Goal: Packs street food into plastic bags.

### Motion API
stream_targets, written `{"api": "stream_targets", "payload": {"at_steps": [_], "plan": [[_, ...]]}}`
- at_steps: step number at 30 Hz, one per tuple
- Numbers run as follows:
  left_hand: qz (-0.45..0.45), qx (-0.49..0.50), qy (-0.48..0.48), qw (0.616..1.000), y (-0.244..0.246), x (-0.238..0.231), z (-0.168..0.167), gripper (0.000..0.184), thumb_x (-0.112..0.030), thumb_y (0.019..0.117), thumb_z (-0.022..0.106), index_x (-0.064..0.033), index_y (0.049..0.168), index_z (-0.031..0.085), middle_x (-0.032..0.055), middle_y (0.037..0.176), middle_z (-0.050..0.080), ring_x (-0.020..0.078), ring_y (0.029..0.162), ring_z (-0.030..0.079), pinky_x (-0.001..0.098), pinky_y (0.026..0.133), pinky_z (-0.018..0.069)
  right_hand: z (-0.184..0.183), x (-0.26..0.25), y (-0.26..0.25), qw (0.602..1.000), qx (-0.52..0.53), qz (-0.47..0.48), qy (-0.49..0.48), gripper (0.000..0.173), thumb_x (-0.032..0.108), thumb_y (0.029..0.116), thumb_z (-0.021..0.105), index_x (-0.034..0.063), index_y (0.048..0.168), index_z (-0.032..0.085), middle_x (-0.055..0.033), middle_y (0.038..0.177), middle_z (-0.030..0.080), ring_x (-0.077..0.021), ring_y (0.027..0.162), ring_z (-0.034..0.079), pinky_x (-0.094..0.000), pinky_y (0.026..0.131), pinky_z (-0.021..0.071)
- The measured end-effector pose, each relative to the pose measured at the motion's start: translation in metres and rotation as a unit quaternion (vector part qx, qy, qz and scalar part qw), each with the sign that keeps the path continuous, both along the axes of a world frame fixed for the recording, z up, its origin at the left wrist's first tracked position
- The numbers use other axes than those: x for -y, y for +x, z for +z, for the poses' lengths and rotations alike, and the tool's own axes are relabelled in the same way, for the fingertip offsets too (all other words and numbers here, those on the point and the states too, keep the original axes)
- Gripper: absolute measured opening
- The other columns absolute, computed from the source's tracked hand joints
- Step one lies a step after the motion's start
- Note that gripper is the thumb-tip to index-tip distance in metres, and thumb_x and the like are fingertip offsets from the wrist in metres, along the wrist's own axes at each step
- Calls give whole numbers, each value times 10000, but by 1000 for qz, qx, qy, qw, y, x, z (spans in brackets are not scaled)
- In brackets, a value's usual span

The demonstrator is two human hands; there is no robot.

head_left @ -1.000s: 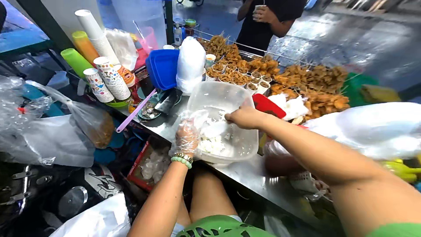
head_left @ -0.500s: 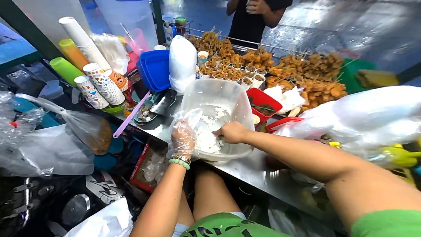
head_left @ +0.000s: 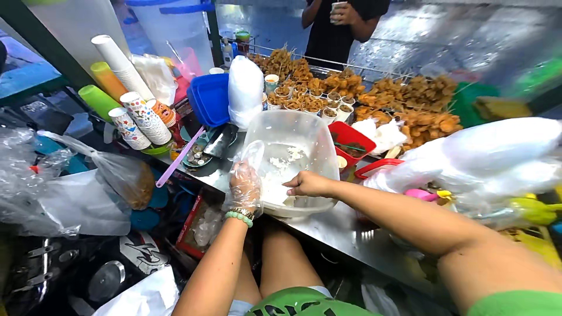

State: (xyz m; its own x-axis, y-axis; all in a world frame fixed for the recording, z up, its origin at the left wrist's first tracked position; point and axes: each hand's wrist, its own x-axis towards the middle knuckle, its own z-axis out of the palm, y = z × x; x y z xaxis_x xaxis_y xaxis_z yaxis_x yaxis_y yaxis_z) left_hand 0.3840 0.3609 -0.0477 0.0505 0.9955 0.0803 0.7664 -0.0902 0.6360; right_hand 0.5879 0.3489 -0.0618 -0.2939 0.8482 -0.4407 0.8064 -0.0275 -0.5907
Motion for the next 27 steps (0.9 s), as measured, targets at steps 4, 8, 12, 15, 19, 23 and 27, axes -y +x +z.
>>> {"api": "stream_targets", "payload": {"at_steps": [4,8,12,15,19,23,27], "plan": [[-6,25,-15,1000,-3,-7,2,440,-161,1063,514,1,1472,514,240,1479,526,367,1394,491,475,1187,360,19,2,13,997,53,-11,55,379,308,1049,596,120,1368,677,-174,1179,727,-318,1100,665,-593,980,462],[0,-27,-20,999,2,-7,4,454,-136,1041,532,-4,1474,514,242,1474,532,374,1372,517,471,1169,381,19,9,5,975,190,25,111,400,361,1072,518,236,1434,631,-194,1219,715,-426,1157,648,-687,962,436],[3,-45,-20,999,4,-4,6,449,-112,1036,520,-6,1472,518,245,1468,538,373,1359,533,469,1163,389,7,20,-13,965,213,86,124,403,300,1070,494,238,1451,612,-216,1164,722,-448,1089,666,-684,899,451],[7,-53,-24,998,6,-2,7,451,-109,1036,515,-22,1479,515,227,1476,538,359,1354,540,458,1162,393,7,22,-15,965,212,76,132,415,309,1077,476,265,1474,588,-205,1174,724,-437,1095,668,-666,905,455],[13,-47,-16,999,7,-4,4,439,-111,1033,519,-24,1463,537,224,1458,556,353,1346,549,451,1159,397,5,23,-15,964,198,71,162,427,309,1078,457,270,1487,575,-196,1171,731,-429,1081,677,-651,905,457],[16,-38,-18,999,6,0,4,425,-118,1041,508,3,1448,541,235,1459,549,352,1357,539,446,1162,394,6,22,-19,980,174,39,91,409,358,1076,482,226,1434,630,-186,1202,719,-417,1135,658,-673,927,451],[26,-39,-14,999,7,3,6,443,-113,1043,500,5,1469,514,219,1503,515,328,1398,505,417,1182,374,-2,15,-18,995,98,3,35,390,364,1059,536,136,1327,704,-188,1158,721,-395,1116,655,-677,919,456]]}}
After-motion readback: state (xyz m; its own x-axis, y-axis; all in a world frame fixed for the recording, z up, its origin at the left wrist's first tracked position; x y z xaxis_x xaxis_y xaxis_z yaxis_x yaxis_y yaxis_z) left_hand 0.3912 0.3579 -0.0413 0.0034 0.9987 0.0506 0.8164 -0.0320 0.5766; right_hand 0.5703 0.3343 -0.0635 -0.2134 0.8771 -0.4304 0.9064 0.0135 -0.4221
